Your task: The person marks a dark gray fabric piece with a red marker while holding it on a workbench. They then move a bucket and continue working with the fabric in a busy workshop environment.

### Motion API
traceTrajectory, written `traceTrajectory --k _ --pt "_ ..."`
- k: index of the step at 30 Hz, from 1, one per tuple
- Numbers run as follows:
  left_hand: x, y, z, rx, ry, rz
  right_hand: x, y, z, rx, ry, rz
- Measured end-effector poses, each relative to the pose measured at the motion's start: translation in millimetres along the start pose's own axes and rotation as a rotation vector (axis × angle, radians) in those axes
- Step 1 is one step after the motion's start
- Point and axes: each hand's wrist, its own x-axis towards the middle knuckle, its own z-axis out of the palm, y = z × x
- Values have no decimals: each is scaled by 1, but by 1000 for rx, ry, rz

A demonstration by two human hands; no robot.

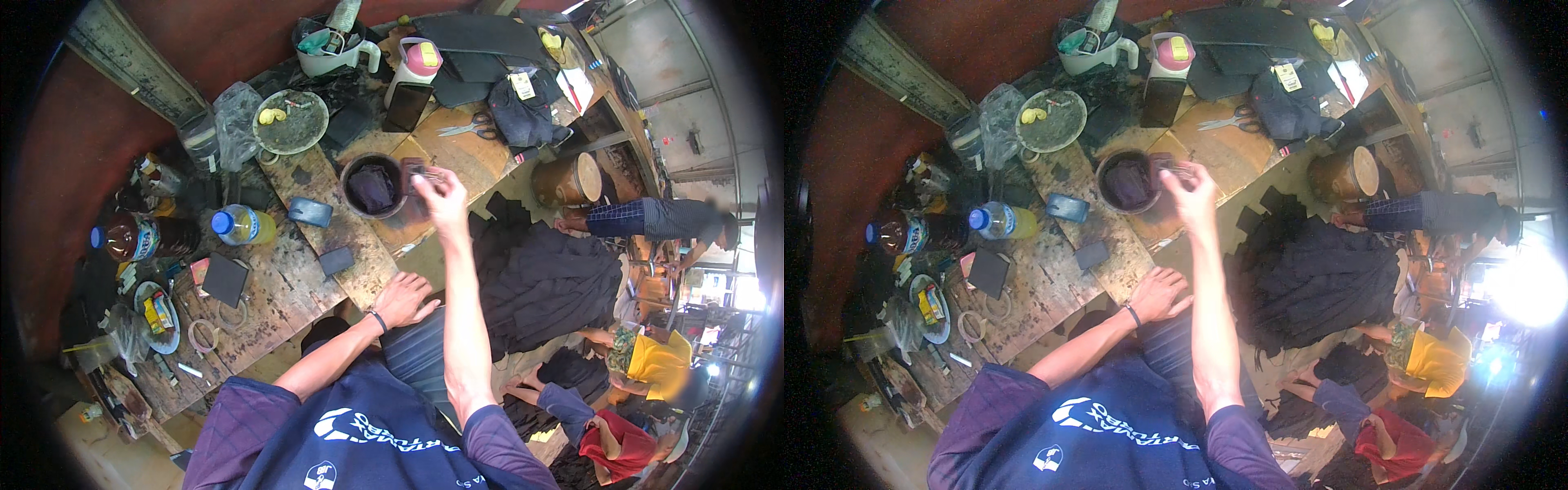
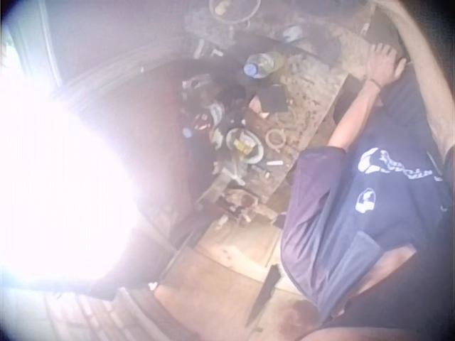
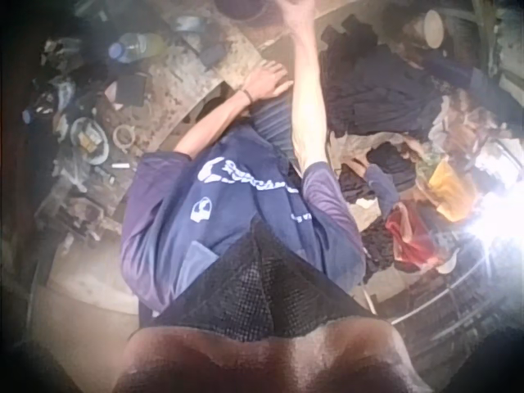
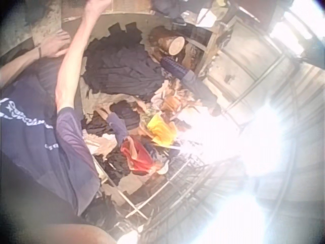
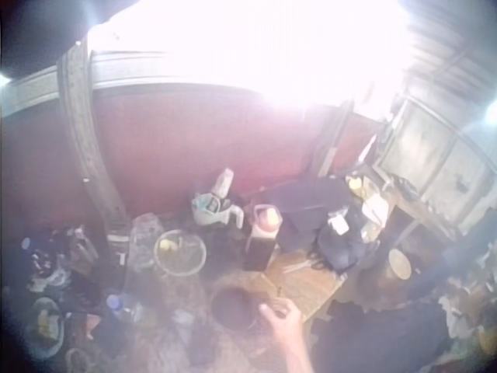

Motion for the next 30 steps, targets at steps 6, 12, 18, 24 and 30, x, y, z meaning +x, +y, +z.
traceTrajectory --k 6,12,18,24,30 --pt "5 5 -5 -26 -85 -56 -30 -20 -63 786 -165 99" --pt "6 5 -6 -18 -74 -37 -35 -30 -74 762 -137 38" --pt "5 5 -6 -15 -71 -39 -3 28 -61 -421 257 -14" --pt "6 4 -6 11 -68 -42 -10 68 -23 -1127 306 -281" --pt "6 6 -7 11 -65 -29 -15 55 -21 -1200 337 -205"
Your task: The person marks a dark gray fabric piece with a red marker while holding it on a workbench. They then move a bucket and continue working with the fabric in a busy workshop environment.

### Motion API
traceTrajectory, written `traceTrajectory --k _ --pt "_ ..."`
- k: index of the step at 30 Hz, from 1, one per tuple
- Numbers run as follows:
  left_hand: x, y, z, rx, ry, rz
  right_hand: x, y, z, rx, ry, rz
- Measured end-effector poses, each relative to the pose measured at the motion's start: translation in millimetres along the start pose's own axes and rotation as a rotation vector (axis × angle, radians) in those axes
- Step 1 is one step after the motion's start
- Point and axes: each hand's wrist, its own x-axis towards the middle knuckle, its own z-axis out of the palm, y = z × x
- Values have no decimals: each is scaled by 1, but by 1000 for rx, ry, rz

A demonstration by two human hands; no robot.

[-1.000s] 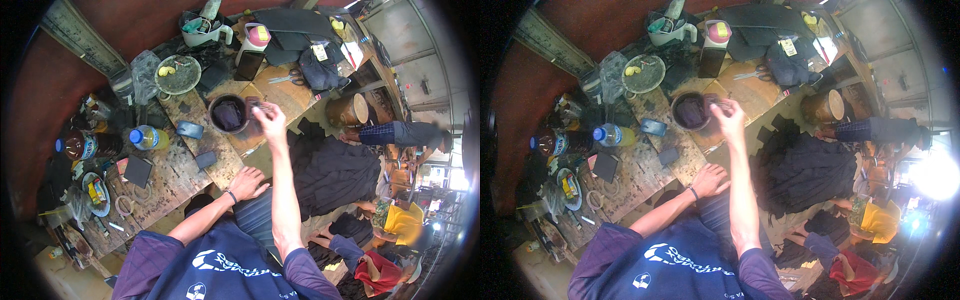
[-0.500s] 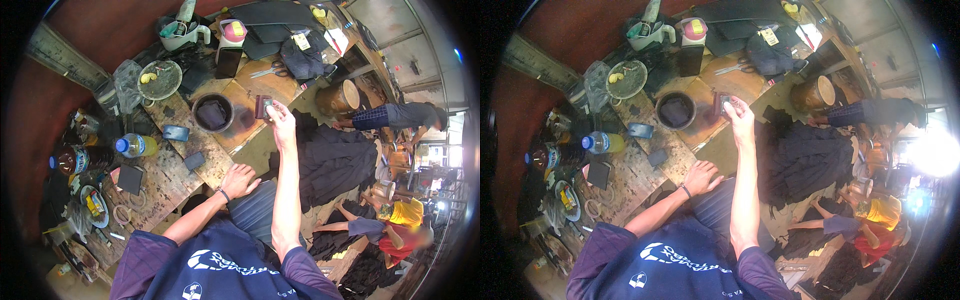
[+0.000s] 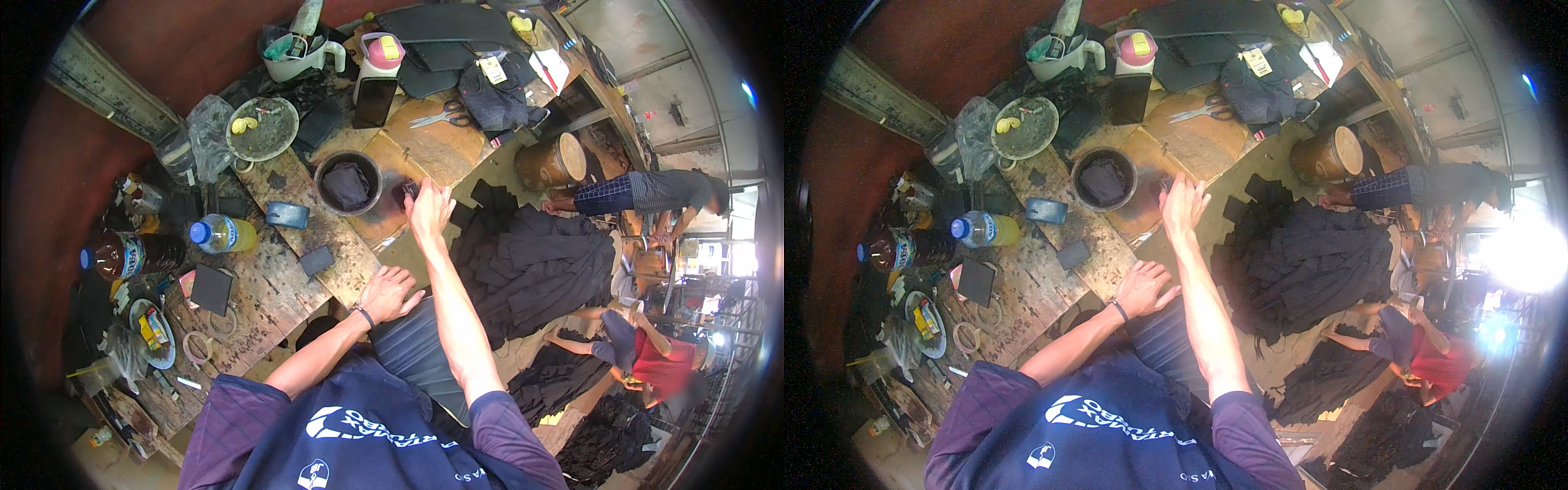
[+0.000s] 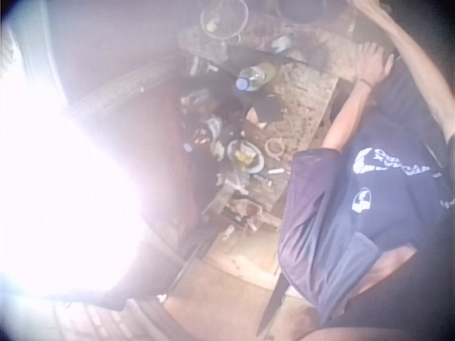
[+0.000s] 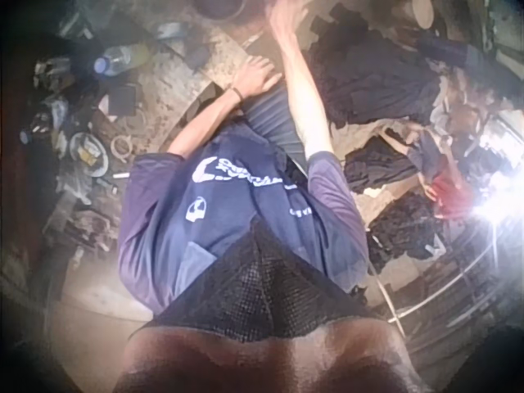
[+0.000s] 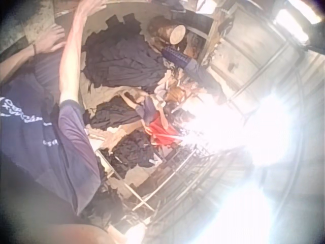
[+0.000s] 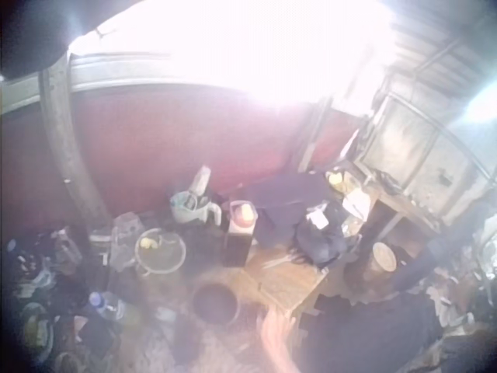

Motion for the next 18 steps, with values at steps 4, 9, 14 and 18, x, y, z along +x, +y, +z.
traceTrajectory --k 4,9,14,18 --pt "0 2 0 16 -6 -17 13 18 0 165 -347 -53" --pt "0 1 3 14 -6 -22 26 42 11 664 -380 234" --pt "0 4 0 -64 80 -33 -9 41 -7 493 -22 243" --pt "26 31 -16 -794 210 -338 -98 31 -85 1031 36 224"
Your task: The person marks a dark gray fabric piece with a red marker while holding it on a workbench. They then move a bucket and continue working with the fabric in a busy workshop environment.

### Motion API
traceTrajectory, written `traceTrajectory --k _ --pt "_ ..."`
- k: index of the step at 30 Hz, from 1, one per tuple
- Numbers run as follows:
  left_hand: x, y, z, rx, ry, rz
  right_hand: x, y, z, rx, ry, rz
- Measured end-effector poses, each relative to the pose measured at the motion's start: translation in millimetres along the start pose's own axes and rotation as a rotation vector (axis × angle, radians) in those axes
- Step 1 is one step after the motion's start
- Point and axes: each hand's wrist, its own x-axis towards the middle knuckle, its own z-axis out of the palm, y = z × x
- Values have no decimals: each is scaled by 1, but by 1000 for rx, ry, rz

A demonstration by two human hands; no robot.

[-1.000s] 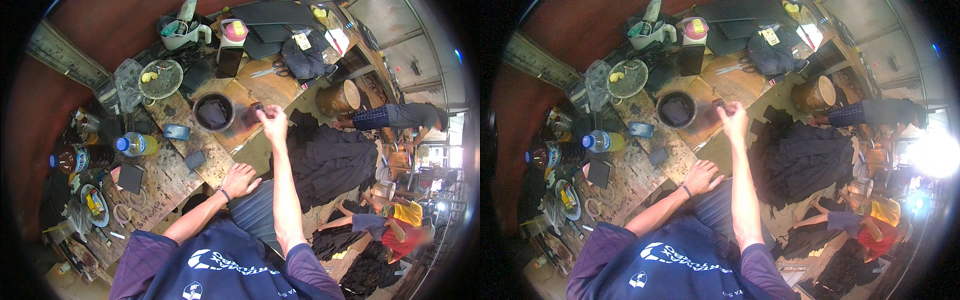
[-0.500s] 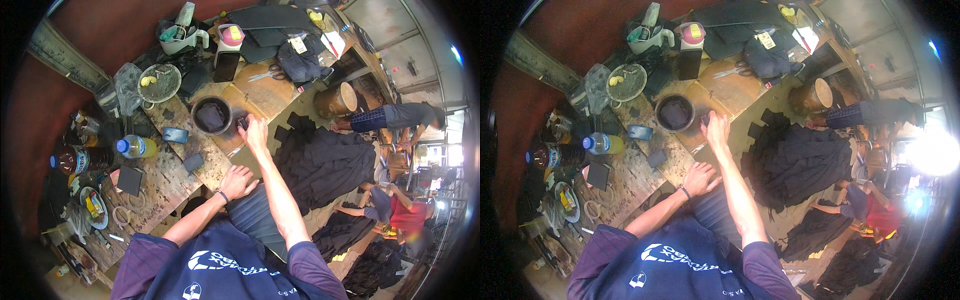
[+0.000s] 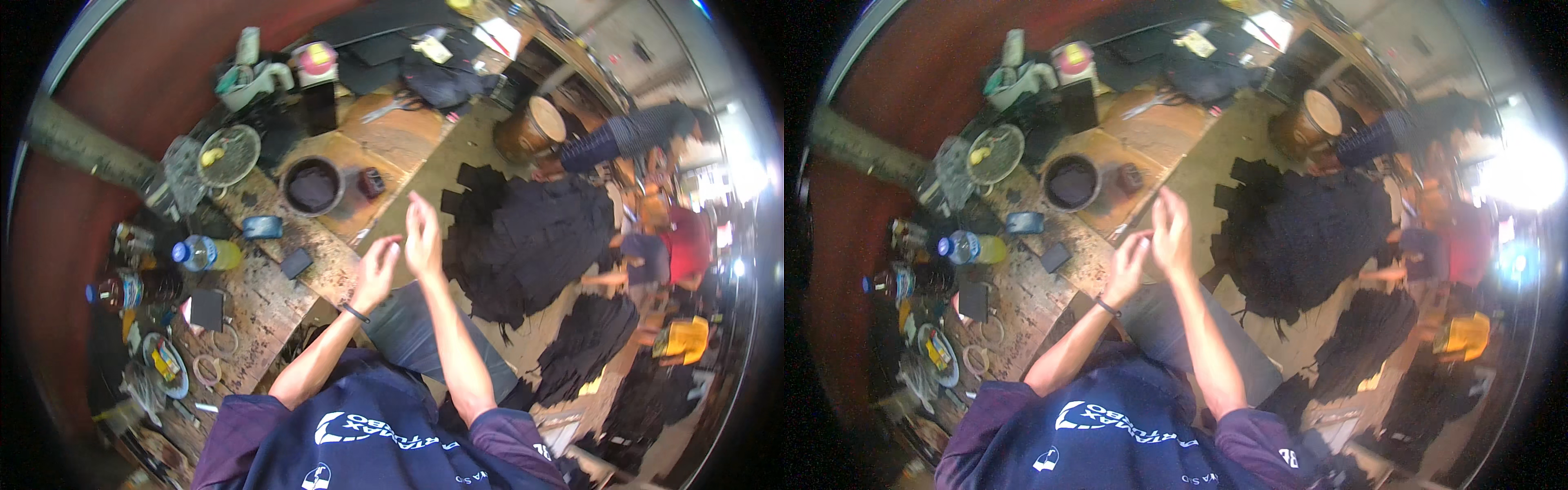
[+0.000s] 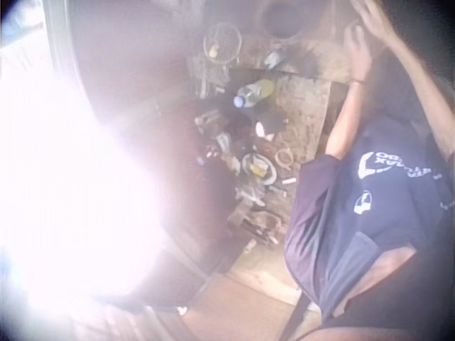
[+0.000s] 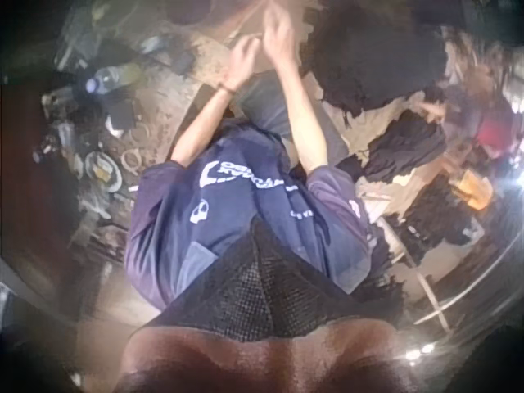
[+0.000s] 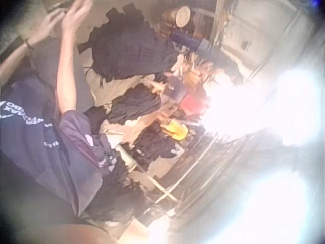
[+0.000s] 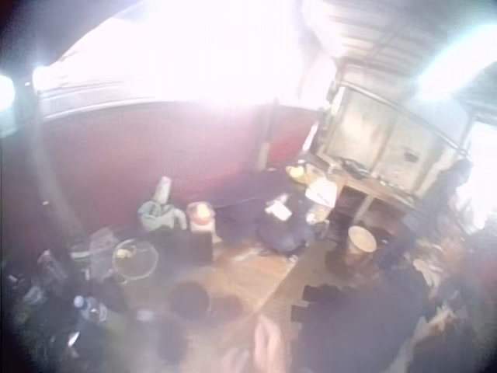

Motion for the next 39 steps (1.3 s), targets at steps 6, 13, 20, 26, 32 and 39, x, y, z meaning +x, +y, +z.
traceTrajectory --k 6,13,20,26,32,39 --pt "4 96 59 -1441 -591 -344 -190 -73 -35 -434 -23 -284" --pt "-72 164 152 -1506 -852 -356 -305 -71 -147 -549 5 -317" --pt "-241 135 263 -609 -1058 -247 -361 -48 -231 -390 516 -319" --pt "-361 94 281 -199 -1515 117 -438 -5 -344 353 991 -22" --pt "-321 48 339 418 -1313 832 -463 -4 -292 1067 934 -172" --pt "-309 44 356 -369 -1503 -551 -471 2 -321 -563 911 -9"
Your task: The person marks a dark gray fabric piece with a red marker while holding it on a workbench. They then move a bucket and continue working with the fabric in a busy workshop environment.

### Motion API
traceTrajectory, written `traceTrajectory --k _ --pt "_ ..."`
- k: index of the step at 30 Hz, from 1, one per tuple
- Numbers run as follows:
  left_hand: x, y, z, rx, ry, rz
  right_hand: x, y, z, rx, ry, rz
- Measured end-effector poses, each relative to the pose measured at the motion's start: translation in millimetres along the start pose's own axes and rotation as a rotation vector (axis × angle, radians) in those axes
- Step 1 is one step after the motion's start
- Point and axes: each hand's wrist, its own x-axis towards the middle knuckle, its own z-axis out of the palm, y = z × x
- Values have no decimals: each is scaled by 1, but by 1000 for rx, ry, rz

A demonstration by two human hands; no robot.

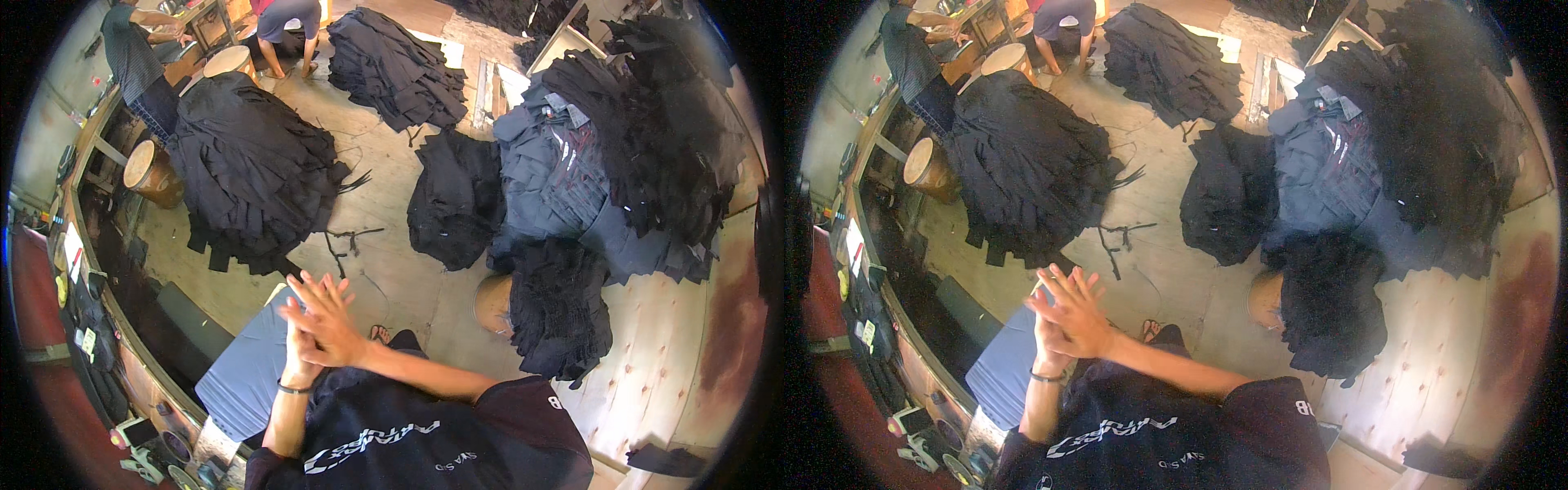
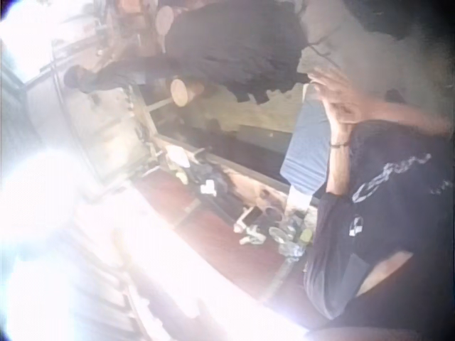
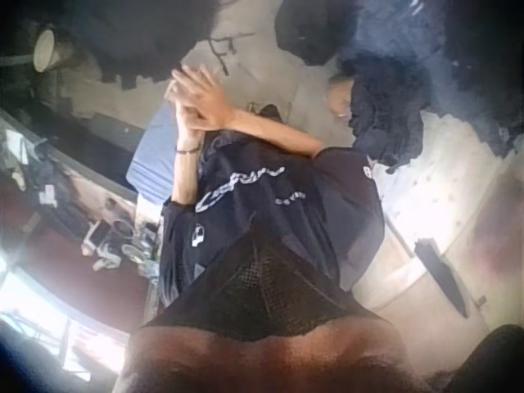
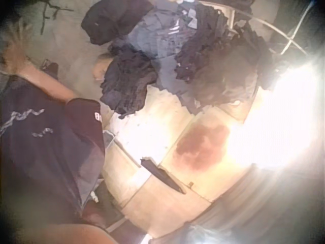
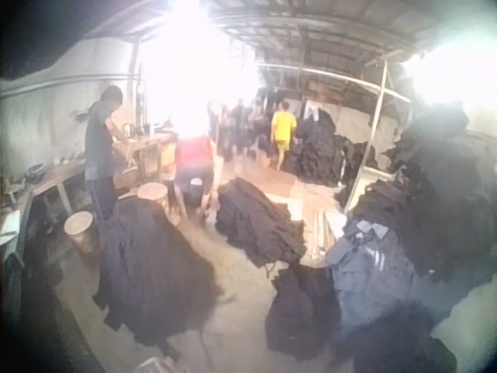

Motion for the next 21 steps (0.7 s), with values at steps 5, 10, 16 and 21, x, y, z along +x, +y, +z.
traceTrajectory --k 5,10,16,21 --pt "-24 103 -26 204 -60 69 -4 53 27 -412 -155 237" --pt "-65 94 -132 1318 694 45 -10 70 73 -303 -363 363" --pt "-191 25 -211 1638 1620 -519 16 63 126 -436 -516 144" --pt "-224 9 -217 1658 1657 -529 32 67 131 -335 -565 83"
